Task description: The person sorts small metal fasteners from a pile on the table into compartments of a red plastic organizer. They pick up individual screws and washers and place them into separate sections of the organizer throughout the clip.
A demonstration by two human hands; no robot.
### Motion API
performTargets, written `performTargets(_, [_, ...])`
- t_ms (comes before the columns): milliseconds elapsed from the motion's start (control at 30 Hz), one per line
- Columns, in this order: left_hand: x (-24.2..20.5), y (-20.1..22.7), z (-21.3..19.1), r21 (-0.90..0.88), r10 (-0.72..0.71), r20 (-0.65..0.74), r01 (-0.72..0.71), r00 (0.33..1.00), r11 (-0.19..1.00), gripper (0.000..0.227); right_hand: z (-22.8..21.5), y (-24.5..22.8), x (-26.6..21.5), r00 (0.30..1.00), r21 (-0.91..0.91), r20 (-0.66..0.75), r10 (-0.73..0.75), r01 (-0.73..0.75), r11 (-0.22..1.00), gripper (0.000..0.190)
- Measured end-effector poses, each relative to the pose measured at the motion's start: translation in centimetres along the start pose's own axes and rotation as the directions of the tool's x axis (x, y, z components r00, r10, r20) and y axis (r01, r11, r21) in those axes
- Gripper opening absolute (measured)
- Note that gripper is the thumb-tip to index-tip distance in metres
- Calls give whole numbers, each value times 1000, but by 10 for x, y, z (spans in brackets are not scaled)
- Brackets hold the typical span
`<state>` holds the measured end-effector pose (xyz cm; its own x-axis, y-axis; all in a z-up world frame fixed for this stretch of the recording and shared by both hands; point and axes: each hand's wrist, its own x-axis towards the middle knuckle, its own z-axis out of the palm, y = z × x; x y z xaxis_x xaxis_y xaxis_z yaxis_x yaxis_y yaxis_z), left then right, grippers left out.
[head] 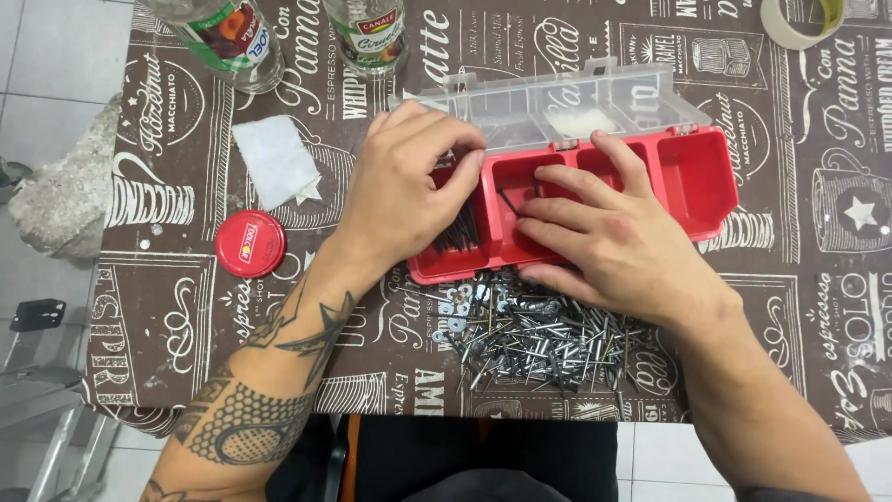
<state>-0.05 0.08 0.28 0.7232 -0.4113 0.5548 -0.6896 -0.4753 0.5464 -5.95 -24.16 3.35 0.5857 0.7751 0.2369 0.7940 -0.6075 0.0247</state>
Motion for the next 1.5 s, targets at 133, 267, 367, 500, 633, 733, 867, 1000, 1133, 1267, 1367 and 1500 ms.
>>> performTargets(133, [1, 2, -2, -7, 3, 2, -3, 1000, 1000, 4, 4, 0, -1, 999, -3, 37, -8, 9, 1000, 46])
performTargets(267, [1, 3, -3, 7, 11, -1, -11, 1000, 1000, 4, 8, -1, -1, 999, -12, 43, -9, 10, 1000, 46])
performTargets(367, [2, 3, -3, 6, 16, 0, -16, 1000, 1000, 4, 8, -1, -1, 1000, -13, 26, -8, 9, 1000, 46])
performTargets(500, [1, 4, -3, 17, 13, -1, -13, 1000, 1000, 5, 10, -1, -2, 1000, -24, 16, 2, -2, 1000, 57])
performTargets(633, [1, 3, -3, 26, 21, -1, -21, 1000, 999, 5, 10, -5, 0, 999, -16, 39, 5, -4, 1000, 56])
performTargets(733, [2, 5, -4, 20, 29, -2, -29, 1000, 999, 5, 11, -5, -1, 999, -20, 43, 8, -7, 1000, 57])
performTargets(867, [2, 5, -4, 19, 19, 5, -19, 1000, 1000, 6, 11, -5, -1, 998, 5, 69, 11, -11, 1000, 55])
performTargets(1000, [2, 5, -4, 28, 32, -6, -32, 999, 999, 5, 12, -5, 0, 997, 26, 72, 12, -14, 1000, 51])
performTargets(1133, [2, 2, -2, 30, 37, 4, -37, 999, 999, 5, 12, -4, 0, 997, 29, 83, -6, 3, 1000, 47])
performTargets(1267, [2, 3, -3, 31, 25, 12, -25, 1000, 999, 5, 12, -6, 1, 999, 37, 52, 4, -6, 999, 48])
performTargets(1367, [2, 4, -3, 32, 24, 13, -24, 1000, 999, 5, 13, -8, 2, 998, 23, 53, 22, -23, 999, 49])
performTargets(1500, [2, 4, -4, 45, 32, 12, -32, 999, 998, 5, 13, -13, 3, 996, -33, 68, 50, -48, 998, 57])
